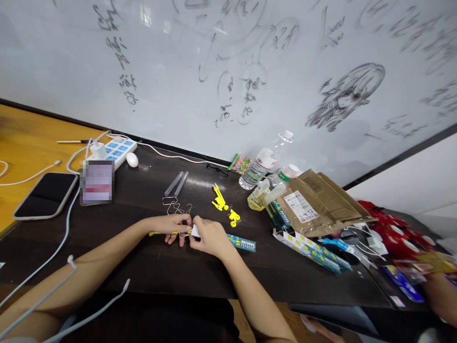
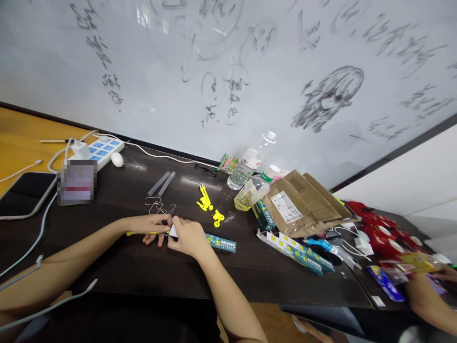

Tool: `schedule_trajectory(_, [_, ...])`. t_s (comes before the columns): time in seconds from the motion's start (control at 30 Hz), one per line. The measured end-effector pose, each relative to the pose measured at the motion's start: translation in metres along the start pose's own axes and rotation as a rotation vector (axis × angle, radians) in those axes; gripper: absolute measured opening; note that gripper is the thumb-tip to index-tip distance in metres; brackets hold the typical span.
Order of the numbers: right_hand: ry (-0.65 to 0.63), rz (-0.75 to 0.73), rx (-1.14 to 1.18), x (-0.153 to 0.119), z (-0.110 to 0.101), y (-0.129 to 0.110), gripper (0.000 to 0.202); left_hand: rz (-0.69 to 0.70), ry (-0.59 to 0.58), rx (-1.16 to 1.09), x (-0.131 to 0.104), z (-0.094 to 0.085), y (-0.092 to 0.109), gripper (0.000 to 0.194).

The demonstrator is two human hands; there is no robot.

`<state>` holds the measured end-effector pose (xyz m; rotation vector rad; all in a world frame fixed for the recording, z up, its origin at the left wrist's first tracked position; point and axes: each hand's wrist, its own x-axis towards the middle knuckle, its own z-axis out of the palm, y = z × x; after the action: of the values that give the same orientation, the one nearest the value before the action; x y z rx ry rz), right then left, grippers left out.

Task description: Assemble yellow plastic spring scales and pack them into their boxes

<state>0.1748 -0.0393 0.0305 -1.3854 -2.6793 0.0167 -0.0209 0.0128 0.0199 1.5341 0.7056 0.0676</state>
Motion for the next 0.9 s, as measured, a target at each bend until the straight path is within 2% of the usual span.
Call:
schedule_trajectory(0.1, [-0.017,-0.034,0.001,0.001,-0.001,-0.001,0.023,-0.029,0.071,-0.016,-0.001,-0.004,-0.001,0.029])
schedule_trajectory(0.2, [-0.061,-0.053,0.007,0.000,-0.003,0.000,0.023,-0.002,0.224,0.032,-0.001,-0.010,-0.003,0.026])
schedule_trajectory(0.33, [-0.095,-0.005,0.034,-0.001,-0.006,0.008,0.022,0.134,0.554,0.309,-0.003,-0.013,0.000,0.026])
schedule_trajectory(0.43, [-0.054,0.052,0.132,-0.003,-0.010,0.021,0.022,0.195,0.879,0.518,-0.005,-0.015,0.003,0.031])
schedule_trajectory(0.5, [-0.011,0.096,0.226,-0.004,-0.014,0.031,0.022,0.234,1.068,0.513,-0.005,-0.018,0.003,0.031])
schedule_trajectory(0.53, [0.010,0.117,0.272,-0.005,-0.016,0.036,0.022,0.268,1.116,0.455,-0.005,-0.020,0.002,0.030])
schedule_trajectory(0.6, [0.045,0.154,0.343,-0.007,-0.020,0.043,0.022,0.360,1.098,0.248,0.000,-0.023,-0.001,0.032])
schedule_trajectory(0.67, [0.071,0.184,0.378,-0.008,-0.023,0.048,0.022,0.431,1.002,0.057,0.006,-0.024,-0.004,0.038])
schedule_trajectory(0.9, [0.111,0.235,0.402,-0.013,-0.030,0.051,0.024,0.469,0.896,-0.285,0.015,-0.018,-0.005,0.039])
